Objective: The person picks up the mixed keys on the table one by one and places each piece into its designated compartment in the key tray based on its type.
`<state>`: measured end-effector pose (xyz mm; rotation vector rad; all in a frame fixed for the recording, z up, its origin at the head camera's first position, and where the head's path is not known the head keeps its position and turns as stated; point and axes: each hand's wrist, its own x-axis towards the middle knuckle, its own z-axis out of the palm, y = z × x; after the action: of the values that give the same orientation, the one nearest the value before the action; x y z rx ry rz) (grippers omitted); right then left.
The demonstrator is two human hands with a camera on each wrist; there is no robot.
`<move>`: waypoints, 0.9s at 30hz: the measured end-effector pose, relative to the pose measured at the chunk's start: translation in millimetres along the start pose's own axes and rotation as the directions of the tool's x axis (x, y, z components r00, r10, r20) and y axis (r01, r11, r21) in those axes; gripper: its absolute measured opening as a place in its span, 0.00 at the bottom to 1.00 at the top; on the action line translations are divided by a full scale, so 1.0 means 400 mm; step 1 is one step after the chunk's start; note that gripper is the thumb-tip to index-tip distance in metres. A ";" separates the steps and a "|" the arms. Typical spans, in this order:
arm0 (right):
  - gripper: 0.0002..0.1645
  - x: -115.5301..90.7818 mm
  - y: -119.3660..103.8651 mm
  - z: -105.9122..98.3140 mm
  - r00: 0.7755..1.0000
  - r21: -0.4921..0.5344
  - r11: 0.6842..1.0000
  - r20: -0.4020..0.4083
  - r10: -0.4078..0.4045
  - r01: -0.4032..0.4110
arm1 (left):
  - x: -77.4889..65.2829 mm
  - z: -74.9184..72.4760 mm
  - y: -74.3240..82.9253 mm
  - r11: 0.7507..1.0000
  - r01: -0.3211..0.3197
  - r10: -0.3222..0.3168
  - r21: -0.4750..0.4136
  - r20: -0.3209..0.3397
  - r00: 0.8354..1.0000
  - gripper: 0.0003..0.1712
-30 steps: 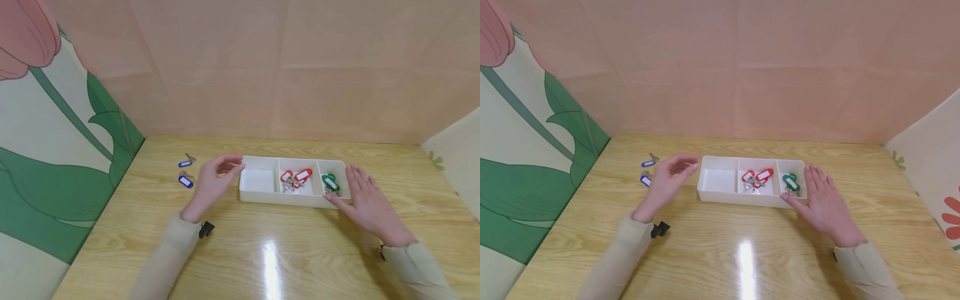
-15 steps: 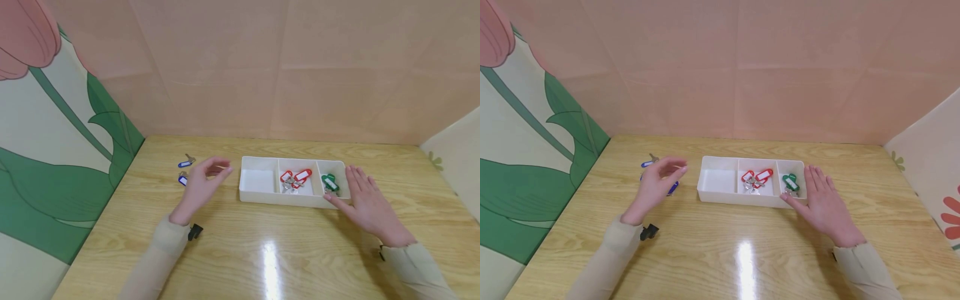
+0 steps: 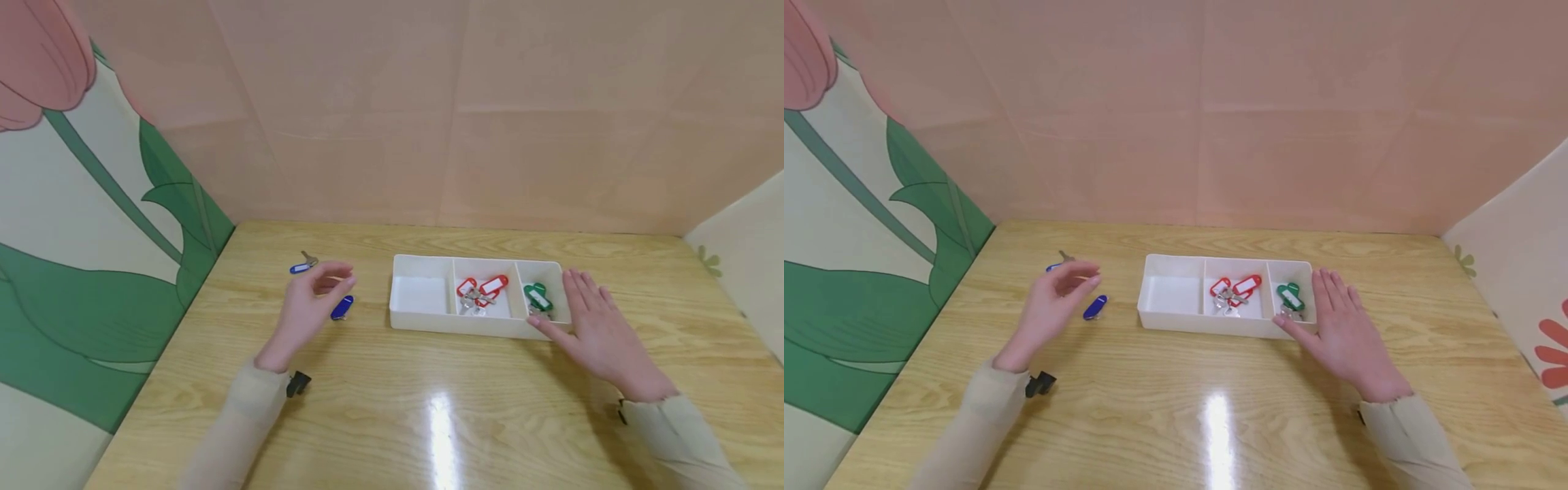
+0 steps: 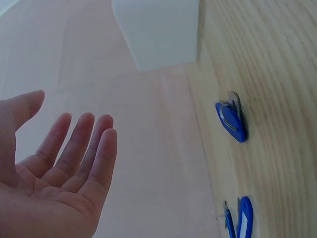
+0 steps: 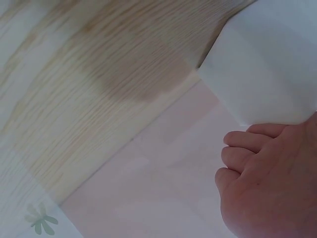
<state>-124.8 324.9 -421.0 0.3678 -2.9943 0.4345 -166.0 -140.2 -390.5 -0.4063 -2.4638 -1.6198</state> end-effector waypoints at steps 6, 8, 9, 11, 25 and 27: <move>0.63 0.003 0.000 0.000 1.000 -0.004 1.000 -0.002 0.002 -0.002 | -0.012 -0.021 -0.021 1.000 0.019 -0.019 -0.002 0.010 1.000 0.15; 0.63 0.003 0.001 0.001 1.000 -0.007 1.000 -0.004 0.002 -0.002 | -0.016 -0.025 -0.028 0.999 0.035 -0.035 0.003 0.011 0.999 0.16; 0.63 0.003 0.001 0.001 1.000 -0.006 1.000 -0.003 0.002 -0.002 | -0.018 -0.026 -0.031 0.999 0.043 -0.043 0.011 0.011 0.999 0.16; 0.63 0.002 0.001 0.001 1.000 -0.005 1.000 -0.003 0.002 -0.002 | -0.020 -0.028 -0.038 0.998 0.060 -0.061 0.026 0.010 0.998 0.16; 0.62 -0.004 -0.003 -0.001 1.000 0.004 1.000 -0.009 0.002 -0.002 | -0.019 -0.018 -0.054 0.988 0.109 -0.113 0.107 0.036 0.993 0.14; 0.62 -0.004 -0.003 -0.001 1.000 0.002 1.000 -0.006 0.002 -0.002 | -0.019 -0.014 -0.058 0.986 0.118 -0.124 0.120 0.042 0.991 0.14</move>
<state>-122.8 324.2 -420.4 0.3624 -2.9887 0.4378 -166.3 -155.1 -410.8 -0.2876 -2.6518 -1.5150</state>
